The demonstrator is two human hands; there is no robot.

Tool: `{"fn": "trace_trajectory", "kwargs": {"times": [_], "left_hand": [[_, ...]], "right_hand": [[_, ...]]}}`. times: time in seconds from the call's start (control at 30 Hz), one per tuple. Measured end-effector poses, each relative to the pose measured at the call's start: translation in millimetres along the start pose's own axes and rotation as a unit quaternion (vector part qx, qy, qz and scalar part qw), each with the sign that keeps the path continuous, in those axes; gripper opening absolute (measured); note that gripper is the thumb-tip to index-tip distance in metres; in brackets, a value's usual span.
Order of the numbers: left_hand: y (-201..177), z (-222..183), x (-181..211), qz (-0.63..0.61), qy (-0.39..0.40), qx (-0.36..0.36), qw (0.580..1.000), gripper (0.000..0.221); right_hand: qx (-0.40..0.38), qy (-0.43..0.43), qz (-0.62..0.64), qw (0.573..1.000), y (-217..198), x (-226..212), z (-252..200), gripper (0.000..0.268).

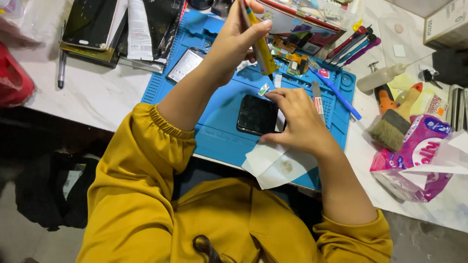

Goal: Repairing a smartphone by applying adhesive to the frame and cleaning the screen

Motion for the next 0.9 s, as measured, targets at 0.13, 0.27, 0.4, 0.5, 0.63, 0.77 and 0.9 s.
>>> {"fn": "trace_trajectory", "kwargs": {"times": [0.13, 0.27, 0.4, 0.5, 0.63, 0.77, 0.9], "left_hand": [[2, 1, 1, 0.003, 0.005, -0.011, 1.000, 0.024], [2, 1, 4, 0.028, 0.040, -0.018, 0.999, 0.031], [1, 2, 2, 0.064, 0.064, -0.020, 0.996, 0.037], [-1, 1, 2, 0.058, 0.063, -0.016, 0.996, 0.036], [-3, 4, -3, 0.055, 0.060, -0.013, 0.997, 0.031], [-4, 5, -9, 0.068, 0.050, -0.010, 0.996, 0.033], [-4, 9, -15, 0.093, 0.063, -0.010, 0.994, 0.033]], "right_hand": [[0.008, -0.013, -0.030, 0.999, 5, 2, -2, 0.108], [-0.030, 0.022, -0.060, 0.998, 8, 6, -3, 0.103], [-0.038, 0.038, -0.034, 0.998, 5, 0, -1, 0.087], [-0.025, 0.043, -0.060, 0.997, 4, 2, -3, 0.087], [-0.011, 0.074, -0.074, 0.994, 0, 23, -4, 0.086], [0.019, 0.108, -0.083, 0.991, -6, 37, -5, 0.084], [0.002, 0.115, -0.060, 0.992, -3, 38, -5, 0.084]]}}
Point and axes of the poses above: each hand's wrist, its own z-axis towards the middle knuckle, its own y-axis out of the palm, x = y × z, the point moved 6 cm from there along z, towards the middle knuckle, and after that the axes turned 7 degrees about x, right-handed, at the moved point
